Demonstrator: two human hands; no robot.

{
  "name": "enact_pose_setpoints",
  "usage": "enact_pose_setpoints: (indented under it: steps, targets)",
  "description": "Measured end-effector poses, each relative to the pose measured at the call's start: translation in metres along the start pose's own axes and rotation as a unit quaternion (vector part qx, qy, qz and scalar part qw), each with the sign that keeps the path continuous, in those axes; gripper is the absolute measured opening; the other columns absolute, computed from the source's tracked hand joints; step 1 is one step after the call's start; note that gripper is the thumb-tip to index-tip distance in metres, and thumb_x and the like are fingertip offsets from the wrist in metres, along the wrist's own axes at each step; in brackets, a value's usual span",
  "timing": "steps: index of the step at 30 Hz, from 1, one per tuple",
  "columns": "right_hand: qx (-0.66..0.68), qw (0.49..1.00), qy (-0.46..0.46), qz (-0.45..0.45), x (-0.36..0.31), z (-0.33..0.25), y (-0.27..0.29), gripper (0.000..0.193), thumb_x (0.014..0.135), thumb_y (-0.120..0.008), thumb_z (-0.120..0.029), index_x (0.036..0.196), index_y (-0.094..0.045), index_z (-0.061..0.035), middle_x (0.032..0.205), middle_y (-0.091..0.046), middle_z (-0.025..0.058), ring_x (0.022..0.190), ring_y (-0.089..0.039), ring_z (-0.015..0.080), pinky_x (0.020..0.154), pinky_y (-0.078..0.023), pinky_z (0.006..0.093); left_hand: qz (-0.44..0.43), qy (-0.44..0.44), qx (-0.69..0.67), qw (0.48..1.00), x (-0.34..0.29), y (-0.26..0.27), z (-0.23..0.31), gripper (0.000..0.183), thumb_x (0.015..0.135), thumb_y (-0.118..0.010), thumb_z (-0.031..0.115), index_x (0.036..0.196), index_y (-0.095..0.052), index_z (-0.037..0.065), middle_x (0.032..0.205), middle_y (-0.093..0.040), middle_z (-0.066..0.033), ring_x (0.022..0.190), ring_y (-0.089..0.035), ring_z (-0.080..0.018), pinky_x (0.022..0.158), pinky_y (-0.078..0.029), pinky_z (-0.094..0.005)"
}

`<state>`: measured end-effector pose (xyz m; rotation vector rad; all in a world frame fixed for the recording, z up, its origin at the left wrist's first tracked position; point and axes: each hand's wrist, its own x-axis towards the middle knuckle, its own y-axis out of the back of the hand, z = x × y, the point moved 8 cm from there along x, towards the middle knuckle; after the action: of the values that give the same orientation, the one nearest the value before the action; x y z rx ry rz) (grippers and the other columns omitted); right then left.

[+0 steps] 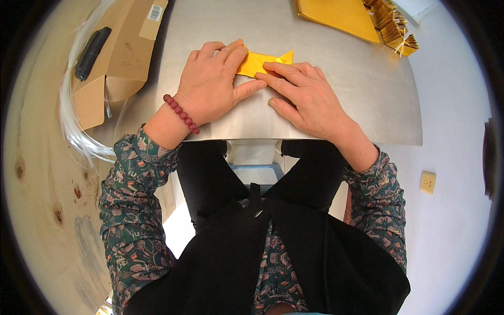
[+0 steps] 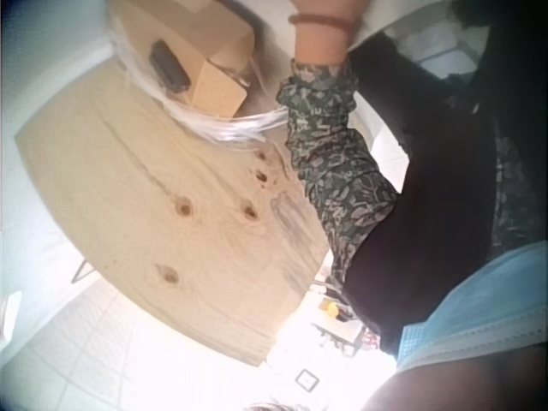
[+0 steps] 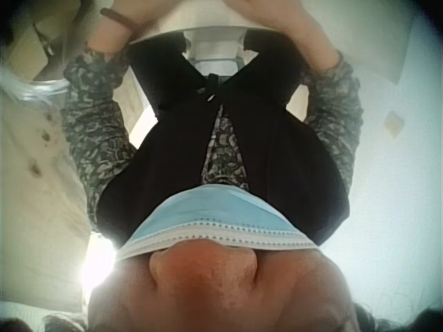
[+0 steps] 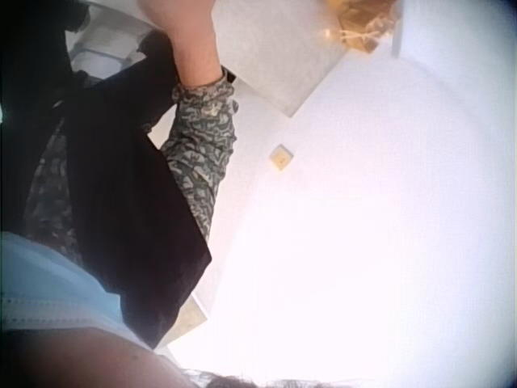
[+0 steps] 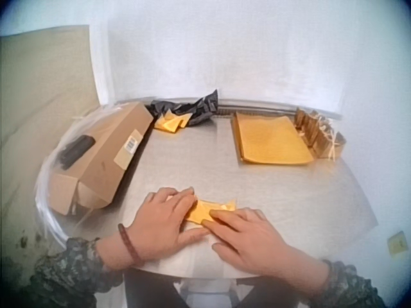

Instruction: The person folds a sheet of yellow paper into a small origami shape on a metal table. They complete one piece and place it aside, then begin folding a second sheet.

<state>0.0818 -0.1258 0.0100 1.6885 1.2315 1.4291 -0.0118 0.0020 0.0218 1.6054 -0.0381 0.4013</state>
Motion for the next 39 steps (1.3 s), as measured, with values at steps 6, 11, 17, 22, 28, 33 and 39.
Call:
enact_pose_setpoints:
  steps: [6, 11, 17, 22, 28, 33, 39]
  targets:
    - [0.021, 1.0, 0.003, 0.007, 0.001, 0.001, 0.003, 0.041, 0.099, -0.061, -0.03, 0.135, -0.067, -0.0122, 0.14, -0.062, 0.0098, 0.115, -0.057, 0.0312, 0.103, -0.045, 0.0444, 0.003, -0.031, 0.037, 0.999, -0.004, 0.003, 0.009, 0.068, 0.097, -0.058, 0.062, 0.147, -0.058, 0.016, 0.151, -0.056, -0.0127, 0.131, -0.052, -0.0351, 0.109, -0.041, -0.0473]
    - [0.047, 0.998, -0.02, 0.025, 0.007, 0.007, 0.005, 0.039, 0.101, -0.055, -0.025, 0.133, -0.067, -0.0071, 0.14, -0.063, 0.0118, 0.106, -0.057, 0.0319, 0.101, -0.046, 0.0437, -0.008, -0.024, 0.027, 0.999, 0.001, 0.002, 0.013, 0.07, 0.095, -0.06, 0.064, 0.146, -0.059, 0.016, 0.15, -0.056, -0.0132, 0.13, -0.053, -0.0351, 0.108, -0.043, -0.0472]
    - [0.033, 0.999, -0.035, 0.024, 0.012, 0.004, 0.003, 0.039, 0.101, -0.052, -0.024, 0.131, -0.067, -0.0038, 0.141, -0.064, 0.0126, 0.105, -0.057, 0.0327, 0.1, -0.047, 0.043, -0.014, -0.021, 0.021, 0.999, 0.004, 0.004, 0.018, 0.071, 0.094, -0.061, 0.065, 0.146, -0.059, 0.016, 0.148, -0.057, -0.0149, 0.127, -0.054, -0.035, 0.106, -0.045, -0.0473]
    - [0.023, 0.999, -0.036, 0.02, 0.016, 0.007, 0.002, 0.038, 0.1, -0.054, -0.023, 0.13, -0.067, -0.0043, 0.137, -0.066, 0.0119, 0.103, -0.058, 0.0332, 0.1, -0.047, 0.0425, -0.014, -0.016, 0.025, 0.999, 0.005, -0.001, 0.015, 0.069, 0.095, -0.061, 0.063, 0.146, -0.059, 0.016, 0.147, -0.057, -0.015, 0.126, -0.054, -0.036, 0.107, -0.044, -0.0473]
    - [0.014, 0.998, -0.029, 0.059, 0.014, 0.008, 0.002, 0.035, 0.099, -0.057, -0.023, 0.127, -0.068, -0.0057, 0.132, -0.068, 0.0104, 0.1, -0.058, 0.0331, 0.099, -0.047, 0.0425, 0.077, -0.01, 0.009, 0.997, 0.003, 0.004, 0.014, 0.061, 0.097, -0.062, 0.057, 0.14, -0.062, 0.015, 0.14, -0.061, -0.0139, 0.127, -0.053, -0.0336, 0.105, -0.044, -0.046]
    - [0.037, 0.996, -0.02, 0.078, 0.009, 0.015, 0.005, 0.031, 0.098, -0.061, -0.021, 0.125, -0.069, -0.0079, 0.133, -0.068, 0.0081, 0.101, -0.058, 0.0313, 0.098, -0.047, 0.0414, 0.068, 0.159, -0.189, 0.967, 0.001, -0.001, -0.014, 0.052, 0.099, -0.064, 0.036, 0.14, -0.06, 0.003, 0.139, -0.063, -0.0189, 0.122, -0.059, -0.0377, 0.102, -0.049, -0.0441]
    - [0.05, 0.994, -0.013, 0.099, 0.006, 0.022, 0.009, 0.029, 0.096, -0.063, -0.019, 0.122, -0.07, -0.0077, 0.13, -0.069, 0.0072, 0.102, -0.059, 0.0313, 0.096, -0.048, 0.0417, 0.03, 0.274, -0.436, 0.857, 0.015, -0.025, -0.034, 0.049, 0.102, -0.061, 0.026, 0.138, -0.058, -0.007, 0.121, -0.073, -0.0182, 0.104, -0.07, -0.0292, 0.09, -0.056, -0.0361]
